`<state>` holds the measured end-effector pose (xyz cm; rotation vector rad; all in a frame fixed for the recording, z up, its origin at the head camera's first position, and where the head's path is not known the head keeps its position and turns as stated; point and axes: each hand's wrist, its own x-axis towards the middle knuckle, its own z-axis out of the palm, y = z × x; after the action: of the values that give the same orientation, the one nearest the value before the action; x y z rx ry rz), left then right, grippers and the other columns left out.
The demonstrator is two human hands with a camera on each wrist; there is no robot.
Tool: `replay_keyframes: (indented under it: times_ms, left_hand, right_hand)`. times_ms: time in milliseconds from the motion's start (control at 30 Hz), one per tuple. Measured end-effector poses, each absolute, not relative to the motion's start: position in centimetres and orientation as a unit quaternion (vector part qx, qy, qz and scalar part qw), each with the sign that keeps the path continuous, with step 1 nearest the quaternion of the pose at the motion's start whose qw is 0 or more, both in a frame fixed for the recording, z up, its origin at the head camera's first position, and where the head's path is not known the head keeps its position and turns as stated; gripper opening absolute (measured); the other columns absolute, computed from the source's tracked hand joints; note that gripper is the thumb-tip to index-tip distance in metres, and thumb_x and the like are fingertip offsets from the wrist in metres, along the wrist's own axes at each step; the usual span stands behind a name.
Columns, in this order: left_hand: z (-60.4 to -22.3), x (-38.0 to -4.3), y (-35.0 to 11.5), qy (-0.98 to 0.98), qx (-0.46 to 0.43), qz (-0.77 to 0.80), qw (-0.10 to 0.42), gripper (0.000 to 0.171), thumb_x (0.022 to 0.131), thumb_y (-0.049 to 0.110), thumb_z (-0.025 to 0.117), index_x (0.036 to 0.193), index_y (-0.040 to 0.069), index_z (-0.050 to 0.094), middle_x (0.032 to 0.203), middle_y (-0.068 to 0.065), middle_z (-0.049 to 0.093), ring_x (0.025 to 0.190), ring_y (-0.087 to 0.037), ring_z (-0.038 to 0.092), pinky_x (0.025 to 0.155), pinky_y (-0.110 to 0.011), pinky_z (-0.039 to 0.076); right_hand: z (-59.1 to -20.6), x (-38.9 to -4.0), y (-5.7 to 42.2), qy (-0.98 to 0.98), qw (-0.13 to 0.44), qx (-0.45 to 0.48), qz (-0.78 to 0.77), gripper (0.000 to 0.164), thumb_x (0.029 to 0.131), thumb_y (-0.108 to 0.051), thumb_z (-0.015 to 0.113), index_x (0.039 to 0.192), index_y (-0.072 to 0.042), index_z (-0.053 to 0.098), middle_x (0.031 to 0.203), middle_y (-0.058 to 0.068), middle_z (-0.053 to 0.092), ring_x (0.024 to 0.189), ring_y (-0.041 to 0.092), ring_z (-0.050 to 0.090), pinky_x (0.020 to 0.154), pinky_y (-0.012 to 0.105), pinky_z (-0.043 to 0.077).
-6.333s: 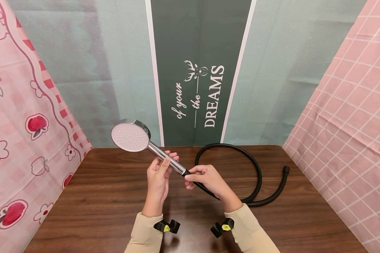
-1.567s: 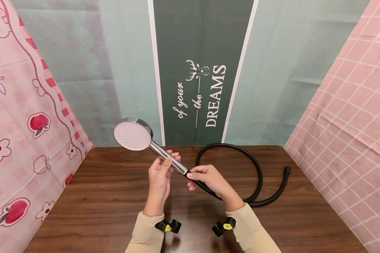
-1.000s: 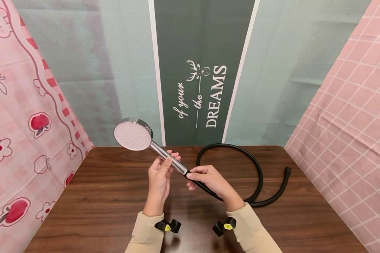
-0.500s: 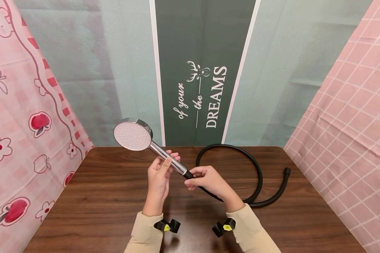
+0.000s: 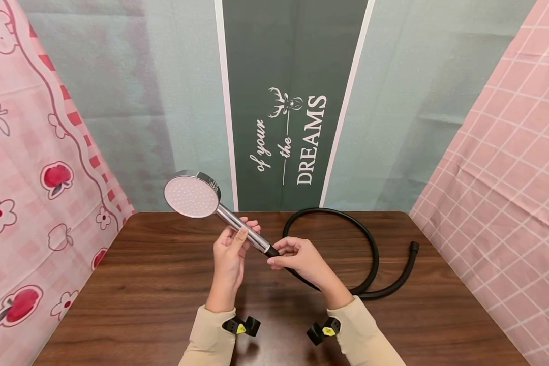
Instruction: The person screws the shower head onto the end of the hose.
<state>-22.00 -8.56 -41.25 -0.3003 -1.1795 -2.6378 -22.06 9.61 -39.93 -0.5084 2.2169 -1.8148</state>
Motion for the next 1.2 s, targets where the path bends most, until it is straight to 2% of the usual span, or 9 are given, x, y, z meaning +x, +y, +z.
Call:
replay_keyframes:
  times_ms: [167,467,633,833,967,1200]
  left_hand:
    - [-41.20,-22.01,-8.53,-0.402,-0.104,-0.902,0.119,0.013,0.099,0.005,0.057,0.112,0.003,0.061,0.097,-0.003,0.076,0.091,-0.014,0.075,0.091,-0.029,0.060]
    - [-41.06,-22.01,-8.41,-0.395,-0.104,-0.905,0.123,0.025,0.099,0.003,0.057,0.119,-0.010,0.053,0.096,-0.003,0.076,0.090,-0.014,0.075,0.092,-0.029,0.059]
    - [-41.05,-21.98,-8.35,-0.392,-0.104,-0.906,0.122,0.016,0.099,0.004,0.057,0.114,-0.002,0.058,0.096,-0.003,0.076,0.090,-0.014,0.075,0.092,-0.029,0.059]
    - [-41.07,-21.95,-8.27,-0.392,-0.105,-0.906,0.121,0.020,0.099,0.004,0.057,0.117,-0.006,0.056,0.096,-0.003,0.076,0.090,-0.013,0.075,0.092,-0.029,0.059]
    - [-41.11,-21.93,-8.29,-0.394,-0.105,-0.905,0.121,0.014,0.099,0.004,0.057,0.113,0.002,0.060,0.096,-0.003,0.076,0.090,-0.013,0.075,0.093,-0.030,0.059]
    - [-41.15,-21.96,-8.28,-0.396,-0.107,-0.904,0.123,0.022,0.100,0.004,0.056,0.118,-0.008,0.055,0.097,-0.004,0.075,0.091,-0.014,0.075,0.096,-0.033,0.058]
  right_hand:
    - [-39.96,-22.12,9.52,0.757,0.105,-0.173,-0.621,0.032,0.083,-0.010,0.079,0.107,0.007,0.067,0.081,0.001,0.073,0.071,0.011,0.072,0.073,0.031,0.064]
    - [-39.72,-22.18,9.44,0.764,0.094,-0.173,-0.615,0.031,0.083,-0.013,0.080,0.104,0.006,0.070,0.078,0.004,0.074,0.070,0.011,0.072,0.078,0.045,0.063]
    - [-39.68,-22.21,9.50,0.762,0.098,-0.175,-0.616,0.031,0.084,-0.013,0.080,0.105,0.007,0.070,0.079,0.003,0.074,0.070,0.011,0.072,0.077,0.039,0.064]
    - [-39.64,-22.21,9.64,0.750,0.108,-0.175,-0.628,0.033,0.085,-0.013,0.078,0.107,0.010,0.068,0.082,0.004,0.076,0.072,0.011,0.074,0.075,0.032,0.064]
    - [-39.76,-22.30,9.68,0.747,0.112,-0.177,-0.630,0.033,0.085,-0.013,0.078,0.106,0.010,0.068,0.083,0.006,0.076,0.073,0.012,0.074,0.075,0.032,0.064]
    - [-39.92,-22.36,9.67,0.749,0.109,-0.177,-0.629,0.032,0.086,-0.013,0.078,0.106,0.010,0.068,0.082,0.008,0.076,0.074,0.012,0.074,0.076,0.034,0.064]
